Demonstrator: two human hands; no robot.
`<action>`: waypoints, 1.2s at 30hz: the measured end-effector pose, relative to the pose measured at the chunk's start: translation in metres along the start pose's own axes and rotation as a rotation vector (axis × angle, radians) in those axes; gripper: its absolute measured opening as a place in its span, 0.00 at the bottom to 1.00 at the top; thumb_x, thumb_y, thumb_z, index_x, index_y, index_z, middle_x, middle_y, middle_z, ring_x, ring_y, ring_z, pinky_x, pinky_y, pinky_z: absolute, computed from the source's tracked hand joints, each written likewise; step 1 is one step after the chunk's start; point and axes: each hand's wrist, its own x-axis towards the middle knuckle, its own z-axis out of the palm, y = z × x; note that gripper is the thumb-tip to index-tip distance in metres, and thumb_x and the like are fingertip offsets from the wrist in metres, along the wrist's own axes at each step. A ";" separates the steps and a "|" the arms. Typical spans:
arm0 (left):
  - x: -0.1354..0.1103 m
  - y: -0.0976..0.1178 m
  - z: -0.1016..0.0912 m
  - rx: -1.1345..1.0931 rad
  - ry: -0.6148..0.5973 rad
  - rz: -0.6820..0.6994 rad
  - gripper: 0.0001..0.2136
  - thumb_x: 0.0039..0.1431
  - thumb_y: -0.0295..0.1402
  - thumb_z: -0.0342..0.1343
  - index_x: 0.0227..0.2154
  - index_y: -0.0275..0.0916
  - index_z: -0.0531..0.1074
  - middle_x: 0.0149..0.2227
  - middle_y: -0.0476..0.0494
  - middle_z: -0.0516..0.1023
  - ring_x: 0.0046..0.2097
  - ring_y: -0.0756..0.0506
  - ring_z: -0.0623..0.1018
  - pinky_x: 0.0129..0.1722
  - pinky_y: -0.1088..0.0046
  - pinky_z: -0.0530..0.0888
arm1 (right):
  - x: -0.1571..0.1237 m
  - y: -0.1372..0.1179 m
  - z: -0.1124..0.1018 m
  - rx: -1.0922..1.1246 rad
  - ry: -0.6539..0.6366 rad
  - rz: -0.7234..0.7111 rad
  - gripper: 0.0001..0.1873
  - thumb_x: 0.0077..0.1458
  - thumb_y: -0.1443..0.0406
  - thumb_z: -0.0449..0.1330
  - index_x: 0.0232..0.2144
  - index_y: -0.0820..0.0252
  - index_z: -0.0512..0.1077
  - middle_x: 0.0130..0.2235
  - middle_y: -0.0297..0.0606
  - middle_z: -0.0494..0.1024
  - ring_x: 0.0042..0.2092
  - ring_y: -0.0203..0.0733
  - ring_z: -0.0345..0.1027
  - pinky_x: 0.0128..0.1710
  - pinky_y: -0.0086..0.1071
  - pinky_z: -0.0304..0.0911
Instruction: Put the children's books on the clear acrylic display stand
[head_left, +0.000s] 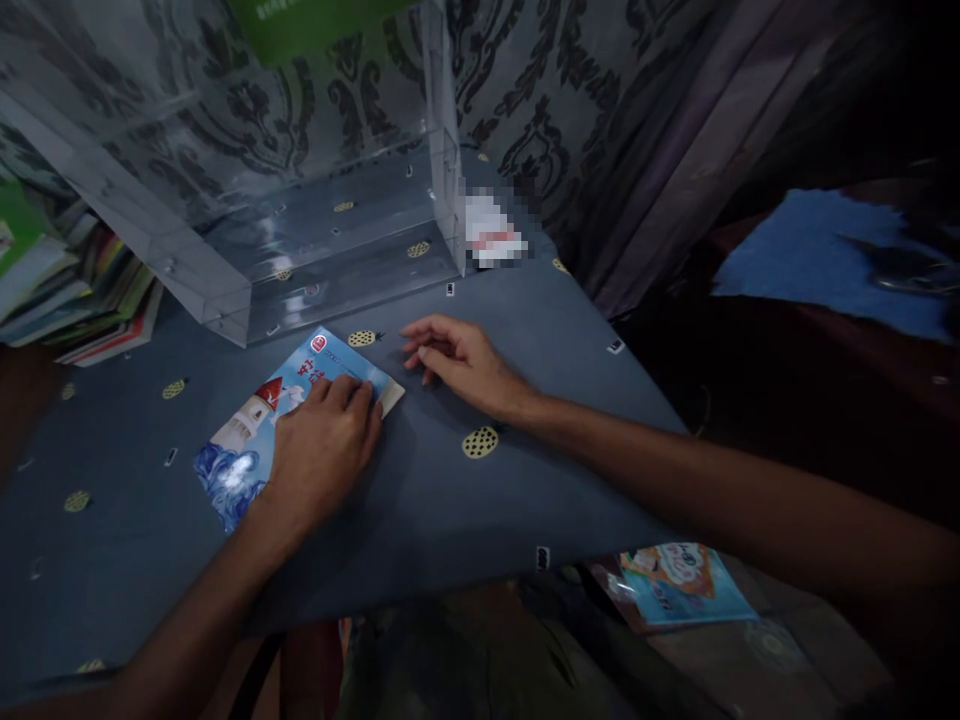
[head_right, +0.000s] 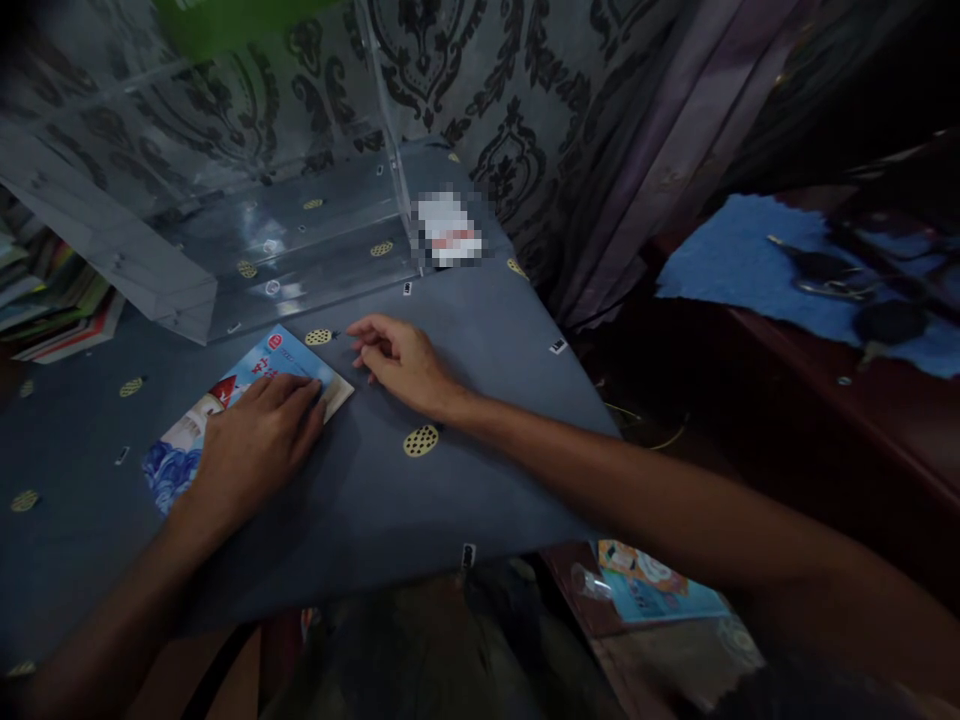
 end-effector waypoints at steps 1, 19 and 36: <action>0.000 0.000 0.000 0.000 0.000 0.003 0.16 0.72 0.36 0.44 0.47 0.38 0.77 0.50 0.38 0.80 0.49 0.37 0.78 0.31 0.66 0.73 | 0.000 0.000 0.000 -0.007 -0.001 -0.008 0.12 0.57 0.73 0.53 0.43 0.60 0.71 0.40 0.37 0.76 0.38 0.36 0.75 0.29 0.26 0.71; -0.002 0.003 0.005 0.012 0.040 0.019 0.15 0.70 0.36 0.47 0.47 0.36 0.77 0.47 0.35 0.79 0.48 0.36 0.78 0.34 0.64 0.76 | -0.021 -0.015 0.005 -0.528 -0.117 -0.369 0.16 0.62 0.72 0.53 0.50 0.59 0.73 0.41 0.38 0.80 0.40 0.38 0.74 0.39 0.31 0.68; -0.014 -0.073 0.020 -0.139 0.012 -0.241 0.20 0.72 0.39 0.44 0.58 0.38 0.70 0.58 0.35 0.74 0.55 0.34 0.75 0.48 0.54 0.77 | -0.041 -0.018 0.014 -1.017 -0.322 -0.458 0.15 0.64 0.73 0.51 0.49 0.60 0.73 0.36 0.44 0.80 0.40 0.48 0.73 0.44 0.42 0.72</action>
